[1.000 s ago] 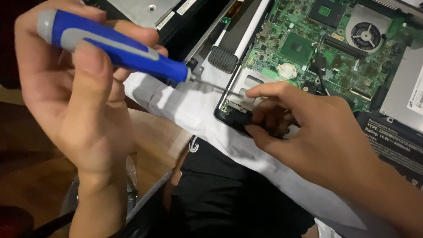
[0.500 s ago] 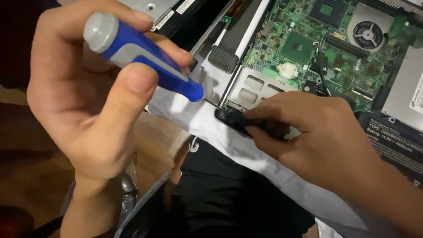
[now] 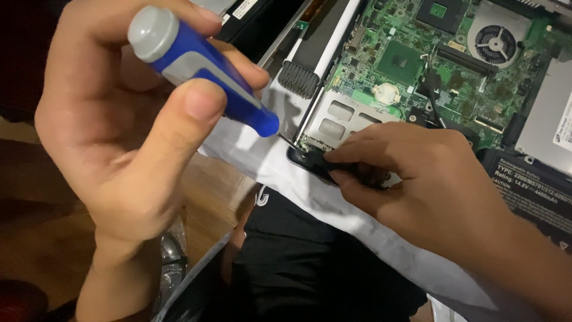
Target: Installing a replacement battery into a laptop chassis, connecting the power cable, and securing it with screws.
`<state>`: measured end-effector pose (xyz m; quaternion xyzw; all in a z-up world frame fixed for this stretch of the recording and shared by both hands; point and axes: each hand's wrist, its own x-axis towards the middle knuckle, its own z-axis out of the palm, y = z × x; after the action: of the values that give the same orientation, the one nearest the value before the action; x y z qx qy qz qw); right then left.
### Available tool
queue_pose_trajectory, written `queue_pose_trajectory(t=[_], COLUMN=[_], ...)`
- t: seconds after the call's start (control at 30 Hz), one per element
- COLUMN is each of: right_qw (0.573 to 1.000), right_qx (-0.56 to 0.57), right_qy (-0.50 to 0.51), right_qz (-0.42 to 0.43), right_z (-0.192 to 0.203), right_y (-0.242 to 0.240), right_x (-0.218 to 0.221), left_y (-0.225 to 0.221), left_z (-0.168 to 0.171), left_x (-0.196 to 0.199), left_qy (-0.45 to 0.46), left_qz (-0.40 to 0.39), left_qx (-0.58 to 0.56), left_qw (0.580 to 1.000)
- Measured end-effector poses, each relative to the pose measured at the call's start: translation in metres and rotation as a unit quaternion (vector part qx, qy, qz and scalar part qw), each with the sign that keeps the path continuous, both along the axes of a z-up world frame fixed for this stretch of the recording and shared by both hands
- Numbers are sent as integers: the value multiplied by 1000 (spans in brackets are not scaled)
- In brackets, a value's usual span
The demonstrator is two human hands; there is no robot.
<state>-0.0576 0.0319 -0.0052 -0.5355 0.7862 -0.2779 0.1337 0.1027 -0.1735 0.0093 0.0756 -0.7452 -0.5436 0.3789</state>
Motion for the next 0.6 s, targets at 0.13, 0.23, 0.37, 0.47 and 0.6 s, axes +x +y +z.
queue_pose_trajectory(t=[0.13,0.23,0.37,0.47,0.6], right_qw=[1000,1000,1000,1000,999], right_qx=[-1,15,17,17,-8], right_qy=[3,-12,-16,-6,28], right_qz=[0,-9,-7,-4,16], right_z=[-1,0,1,0,-2], right_y=[-1,-1,-2,-1,-1], right_x=[0,-1,-1,-1,-3], left_y=[-1,-1,-1,-1,-4], left_z=[0,1,2,3,5], left_x=[-1,-2,-3,-3,-1], left_qy=[-2,-2,-2,-3,-5], left_qz=[-4,-6,-8,-9,-11], left_qx=[-4,-8,-12,-16,-22], left_qw=[1000,1000,1000,1000,1000])
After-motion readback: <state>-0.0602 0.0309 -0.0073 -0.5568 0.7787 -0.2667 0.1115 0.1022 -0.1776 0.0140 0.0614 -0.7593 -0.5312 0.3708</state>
